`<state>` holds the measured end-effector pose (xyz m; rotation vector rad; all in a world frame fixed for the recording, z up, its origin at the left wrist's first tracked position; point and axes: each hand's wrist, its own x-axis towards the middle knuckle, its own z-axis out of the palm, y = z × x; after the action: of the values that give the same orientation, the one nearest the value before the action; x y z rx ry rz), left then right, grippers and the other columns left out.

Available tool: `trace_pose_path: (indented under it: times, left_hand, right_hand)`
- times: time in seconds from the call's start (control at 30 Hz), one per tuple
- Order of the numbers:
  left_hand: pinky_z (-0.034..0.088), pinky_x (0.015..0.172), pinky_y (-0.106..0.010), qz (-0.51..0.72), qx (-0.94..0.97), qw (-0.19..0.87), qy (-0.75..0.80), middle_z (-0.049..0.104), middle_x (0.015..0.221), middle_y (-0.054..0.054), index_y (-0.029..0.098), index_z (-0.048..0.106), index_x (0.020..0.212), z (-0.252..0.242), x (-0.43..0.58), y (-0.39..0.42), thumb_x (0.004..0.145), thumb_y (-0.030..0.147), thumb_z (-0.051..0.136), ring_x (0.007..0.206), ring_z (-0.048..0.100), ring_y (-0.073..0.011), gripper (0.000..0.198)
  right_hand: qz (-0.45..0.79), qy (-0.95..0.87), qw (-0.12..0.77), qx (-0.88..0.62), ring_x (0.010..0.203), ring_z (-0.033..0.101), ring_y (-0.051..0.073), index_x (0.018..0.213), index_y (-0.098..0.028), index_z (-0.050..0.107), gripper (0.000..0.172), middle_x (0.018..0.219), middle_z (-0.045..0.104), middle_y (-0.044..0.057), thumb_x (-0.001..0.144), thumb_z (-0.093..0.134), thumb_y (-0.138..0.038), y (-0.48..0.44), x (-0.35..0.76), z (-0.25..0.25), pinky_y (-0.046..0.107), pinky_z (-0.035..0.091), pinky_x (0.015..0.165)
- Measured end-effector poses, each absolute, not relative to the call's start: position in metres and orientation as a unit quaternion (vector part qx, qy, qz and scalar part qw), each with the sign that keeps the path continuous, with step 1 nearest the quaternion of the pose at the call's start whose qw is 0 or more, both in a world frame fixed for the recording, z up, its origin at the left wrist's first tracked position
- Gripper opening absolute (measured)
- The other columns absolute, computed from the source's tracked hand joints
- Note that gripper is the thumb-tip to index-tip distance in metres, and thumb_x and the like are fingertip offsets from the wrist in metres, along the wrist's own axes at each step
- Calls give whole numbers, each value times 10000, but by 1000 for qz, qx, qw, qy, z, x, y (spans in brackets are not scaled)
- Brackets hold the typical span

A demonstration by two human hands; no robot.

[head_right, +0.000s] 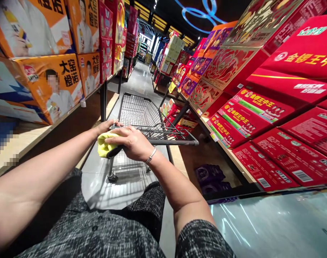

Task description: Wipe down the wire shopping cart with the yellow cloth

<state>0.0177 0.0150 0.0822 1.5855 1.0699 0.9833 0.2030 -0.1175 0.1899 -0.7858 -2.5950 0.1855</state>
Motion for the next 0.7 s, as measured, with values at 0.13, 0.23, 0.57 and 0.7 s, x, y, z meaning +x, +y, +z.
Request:
trace_pose_path:
  times: [0.13,0.23,0.57,0.7]
  left_hand:
    - [468,966,-458,378,635,511,439,710,1201,-136,176,597,776,83,2,23,721,590,483,1124,611,-334,433]
    - [467,975,-439,390,648,487,437,710,1206,-101,184,647,817,87,-8,28,714,548,503,1152,602,-319,404]
    - [484,939,-335,383,692,254,556,727,1103,-22,222,688,1035,155,-16,-4,716,245,598,1043,657,-264,332]
    - [477,903,-381,273,792,221,499,730,1041,-30,246,700,1083,175,1,-52,817,462,600,1008,664,-309,358]
  right_hand:
    - [-13,-923,204,-325,1185,567,191,1089,-305,760,385,1295,681,34,908,527,-59,-124,257,175,424,464,1020]
    - [-36,-899,210,-384,1173,582,194,1039,-296,776,349,1252,699,50,899,546,-74,-130,328,172,423,468,1009]
    - [-207,-630,223,-714,1190,518,321,1265,-271,694,622,1353,590,120,702,556,-45,-162,421,140,539,476,994]
    - [-225,-652,303,-658,1307,422,359,1389,-241,588,603,1463,463,168,809,528,-87,-163,319,107,590,405,1081]
